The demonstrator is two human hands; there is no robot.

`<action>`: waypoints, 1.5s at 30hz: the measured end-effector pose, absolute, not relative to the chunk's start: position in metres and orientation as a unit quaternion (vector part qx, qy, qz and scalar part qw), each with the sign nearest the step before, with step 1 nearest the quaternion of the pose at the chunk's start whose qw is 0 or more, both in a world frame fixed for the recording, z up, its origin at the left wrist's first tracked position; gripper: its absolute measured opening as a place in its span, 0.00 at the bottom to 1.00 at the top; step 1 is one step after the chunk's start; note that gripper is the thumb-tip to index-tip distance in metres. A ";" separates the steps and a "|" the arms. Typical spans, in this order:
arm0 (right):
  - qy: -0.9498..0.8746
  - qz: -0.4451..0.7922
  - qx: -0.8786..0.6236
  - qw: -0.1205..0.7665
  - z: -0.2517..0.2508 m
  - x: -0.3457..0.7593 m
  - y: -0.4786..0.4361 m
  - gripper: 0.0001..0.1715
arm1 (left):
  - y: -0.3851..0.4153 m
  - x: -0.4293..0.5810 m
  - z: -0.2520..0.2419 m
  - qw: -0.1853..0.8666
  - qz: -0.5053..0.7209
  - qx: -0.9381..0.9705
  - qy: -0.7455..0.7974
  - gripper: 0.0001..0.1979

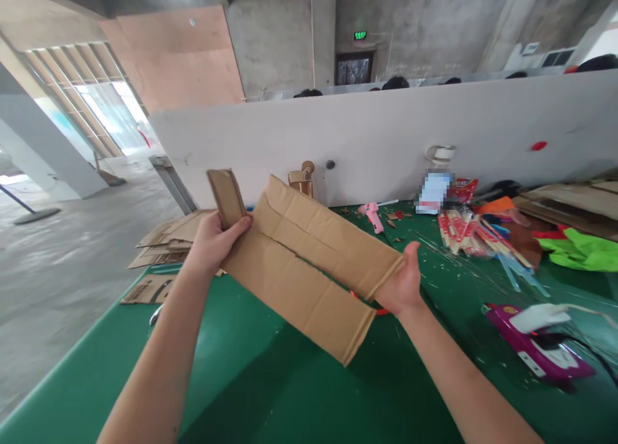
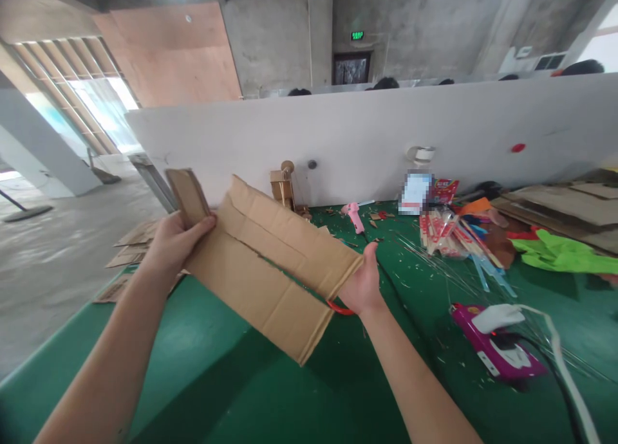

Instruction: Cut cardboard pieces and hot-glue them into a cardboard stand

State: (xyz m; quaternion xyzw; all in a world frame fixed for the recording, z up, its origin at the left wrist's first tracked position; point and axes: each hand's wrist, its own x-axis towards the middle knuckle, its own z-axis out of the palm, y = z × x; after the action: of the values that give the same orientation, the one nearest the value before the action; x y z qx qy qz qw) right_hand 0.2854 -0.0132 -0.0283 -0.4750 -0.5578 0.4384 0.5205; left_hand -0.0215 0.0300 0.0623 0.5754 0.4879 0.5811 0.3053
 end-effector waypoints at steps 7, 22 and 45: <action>-0.413 0.584 -0.400 0.573 -0.030 0.280 -0.012 0.37 | 0.058 -0.002 0.019 0.285 0.529 0.569 0.561 0.19; -0.415 0.499 -0.434 0.625 -0.031 0.285 -0.001 0.21 | 0.056 -0.027 0.019 0.533 0.401 0.583 0.464 0.26; -0.340 0.372 -0.399 0.766 -0.029 0.291 0.005 0.18 | 0.069 -0.010 0.008 0.309 0.576 0.520 0.549 0.21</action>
State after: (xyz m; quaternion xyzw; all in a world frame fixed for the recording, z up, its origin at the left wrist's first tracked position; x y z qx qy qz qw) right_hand 0.2912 0.0051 -0.0292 -0.3986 -0.3400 0.3722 0.7662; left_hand -0.0102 0.0693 0.0079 0.5203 0.5491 0.5763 0.3092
